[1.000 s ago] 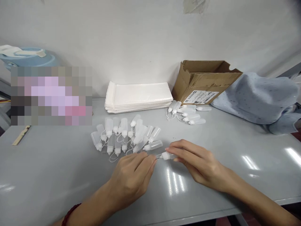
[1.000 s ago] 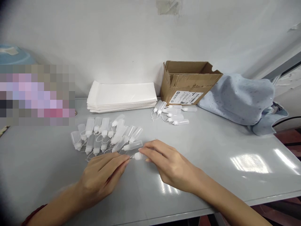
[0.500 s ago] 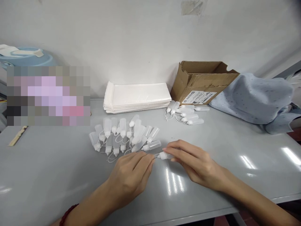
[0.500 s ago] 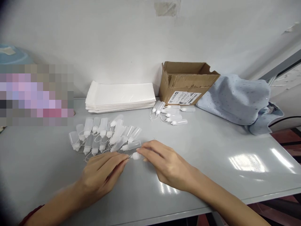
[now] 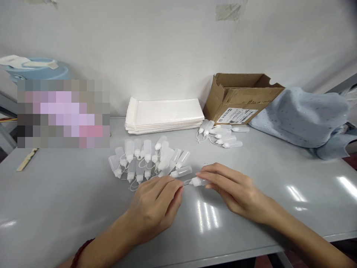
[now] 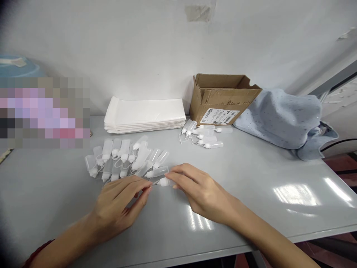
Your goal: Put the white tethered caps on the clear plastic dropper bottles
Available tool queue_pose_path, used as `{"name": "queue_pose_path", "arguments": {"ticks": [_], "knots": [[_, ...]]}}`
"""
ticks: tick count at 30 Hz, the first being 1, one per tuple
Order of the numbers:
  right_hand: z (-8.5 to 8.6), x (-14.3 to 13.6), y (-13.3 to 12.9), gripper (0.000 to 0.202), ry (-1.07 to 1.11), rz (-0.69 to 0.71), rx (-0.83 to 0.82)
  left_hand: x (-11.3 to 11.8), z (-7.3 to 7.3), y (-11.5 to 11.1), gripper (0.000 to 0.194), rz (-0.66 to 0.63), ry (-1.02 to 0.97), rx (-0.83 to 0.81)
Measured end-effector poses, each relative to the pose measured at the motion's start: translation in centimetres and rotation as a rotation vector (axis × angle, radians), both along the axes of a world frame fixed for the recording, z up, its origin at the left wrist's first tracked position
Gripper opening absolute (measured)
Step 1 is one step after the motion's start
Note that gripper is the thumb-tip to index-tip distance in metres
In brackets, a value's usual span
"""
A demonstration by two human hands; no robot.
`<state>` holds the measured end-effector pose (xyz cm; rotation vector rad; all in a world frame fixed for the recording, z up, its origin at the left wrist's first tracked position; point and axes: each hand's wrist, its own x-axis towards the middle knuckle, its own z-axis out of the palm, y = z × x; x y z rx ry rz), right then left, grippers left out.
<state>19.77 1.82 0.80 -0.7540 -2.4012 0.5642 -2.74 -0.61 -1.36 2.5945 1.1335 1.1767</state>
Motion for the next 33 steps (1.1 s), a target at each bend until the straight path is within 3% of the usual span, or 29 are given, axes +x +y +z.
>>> {"name": "queue_pose_path", "arguments": {"ticks": [21,33], "knots": [[-0.41,-0.41,-0.32,0.032,-0.02,-0.003,0.077,0.24,-0.42,0.14,0.017,-0.073,-0.049,-0.037],[-0.44,-0.52,-0.44,0.034,0.001,0.013,0.036,0.39,-0.02,0.16,0.018,-0.113,-0.085,-0.073]]}}
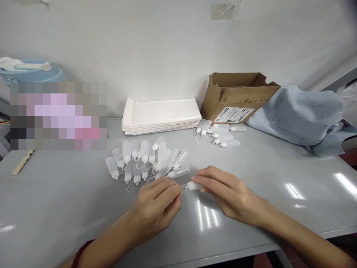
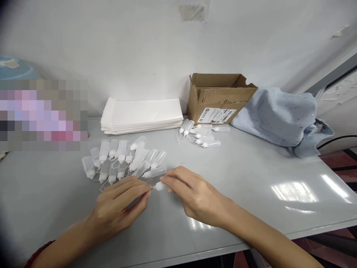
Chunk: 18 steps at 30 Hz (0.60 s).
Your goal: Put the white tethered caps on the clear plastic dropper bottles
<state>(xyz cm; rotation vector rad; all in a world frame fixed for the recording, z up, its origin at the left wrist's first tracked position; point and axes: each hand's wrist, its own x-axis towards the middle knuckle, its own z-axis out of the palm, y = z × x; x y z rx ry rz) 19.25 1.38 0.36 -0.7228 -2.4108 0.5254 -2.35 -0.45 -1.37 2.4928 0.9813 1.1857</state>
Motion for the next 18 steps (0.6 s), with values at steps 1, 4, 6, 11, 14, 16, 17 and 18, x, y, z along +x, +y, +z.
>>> {"name": "queue_pose_path", "arguments": {"ticks": [1,4,6,11,14,16,17,18], "knots": [[-0.02,0.0,0.0,0.034,0.0,0.0,0.0,-0.02,-0.1,-0.02,0.018,-0.002,0.0,-0.005],[-0.05,-0.06,-0.04,0.033,0.005,0.004,0.008,-0.05,-0.47,-0.1,0.019,-0.014,-0.002,-0.023],[-0.05,-0.13,-0.05,0.033,0.012,0.009,0.013,-0.03,-0.59,-0.13,0.019,-0.022,-0.011,-0.021],[0.09,-0.11,0.06,0.033,0.031,0.02,-0.024,-0.01,-0.09,0.0,0.018,-0.017,-0.01,-0.044],[0.2,0.12,0.07,0.032,0.046,0.015,-0.036,-0.22,0.23,0.03,0.015,0.034,-0.001,-0.064],[0.28,0.24,0.02,0.033,0.054,0.013,-0.025,-0.36,0.3,0.0,0.01,0.072,0.001,-0.082],[0.32,0.26,-0.01,0.033,0.054,0.014,-0.017,-0.41,0.3,-0.03,0.008,0.078,0.001,-0.09],[0.36,0.25,-0.03,0.033,0.051,0.015,-0.012,-0.44,0.3,-0.06,0.008,0.075,-0.001,-0.093]]}}
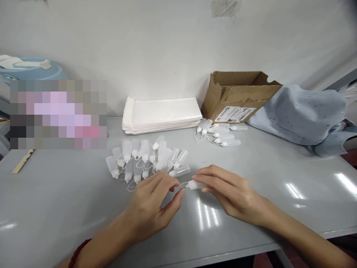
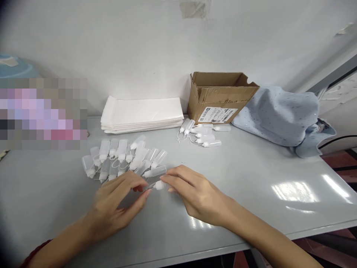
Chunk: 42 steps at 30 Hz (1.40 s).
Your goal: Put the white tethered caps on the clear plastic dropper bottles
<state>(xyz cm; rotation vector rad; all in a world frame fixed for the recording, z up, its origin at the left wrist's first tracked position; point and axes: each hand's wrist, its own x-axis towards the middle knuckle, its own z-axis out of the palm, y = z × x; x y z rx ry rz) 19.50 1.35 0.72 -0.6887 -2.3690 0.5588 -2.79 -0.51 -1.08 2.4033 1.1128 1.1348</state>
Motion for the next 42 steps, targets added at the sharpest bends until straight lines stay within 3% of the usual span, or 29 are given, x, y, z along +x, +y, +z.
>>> {"name": "queue_pose_path", "arguments": {"ticks": [10,20,31,42], "knots": [[-0.53,-0.44,-0.09,0.035,-0.004,0.005,0.026,0.13,-0.81,-0.09,0.014,-0.093,-0.03,-0.039],[-0.85,-0.63,-0.2,0.032,0.043,0.01,0.1,0.13,-0.92,-0.15,0.019,-0.144,0.011,0.067],[-0.28,0.01,0.29,0.039,0.056,-0.009,0.04,-0.28,-0.6,-0.03,0.015,-0.006,0.029,0.059],[-0.08,-0.1,0.29,0.037,0.053,-0.006,0.038,-0.16,-0.49,0.17,0.016,-0.041,0.046,0.106]]}}
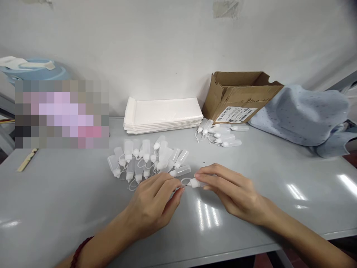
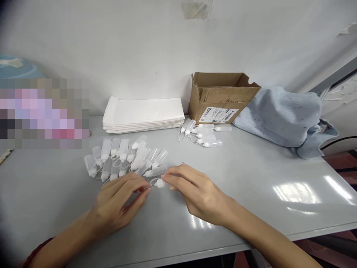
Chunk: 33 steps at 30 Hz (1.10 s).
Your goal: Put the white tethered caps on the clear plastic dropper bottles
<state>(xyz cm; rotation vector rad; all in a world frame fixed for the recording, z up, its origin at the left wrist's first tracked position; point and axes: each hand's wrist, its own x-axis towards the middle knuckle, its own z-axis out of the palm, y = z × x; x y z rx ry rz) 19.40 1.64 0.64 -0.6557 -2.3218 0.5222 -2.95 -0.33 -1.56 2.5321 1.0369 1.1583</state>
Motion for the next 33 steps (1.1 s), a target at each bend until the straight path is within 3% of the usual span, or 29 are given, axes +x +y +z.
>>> {"name": "queue_pose_path", "arguments": {"ticks": [9,12,15,19,23,28,33], "knots": [[-0.2,-0.3,0.1,0.032,-0.035,0.024,-0.015,-0.1,0.1,0.1,0.012,0.008,0.081,0.008],[-0.5,-0.1,0.8,0.032,-0.067,-0.034,-0.04,-0.4,0.4,0.4,0.01,0.054,0.077,0.059],[-1.2,0.8,2.4,0.032,-0.092,-0.195,0.002,-1.1,1.0,1.0,0.01,0.182,0.076,0.14],[-3.1,2.6,5.2,0.03,-0.149,-0.385,0.161,-2.3,1.7,1.7,0.012,0.46,0.088,0.222],[-4.8,3.4,7.4,0.032,-0.288,-0.5,0.233,-3.3,1.8,2.2,0.015,0.697,0.19,0.196],[-5.0,2.6,8.6,0.034,-0.469,-0.588,0.298,-3.3,1.3,2.4,0.023,0.637,0.332,-0.032],[-4.7,2.2,10.2,0.048,-0.569,-0.56,0.351,-3.4,1.1,2.6,0.038,0.651,0.308,-0.038]]}}
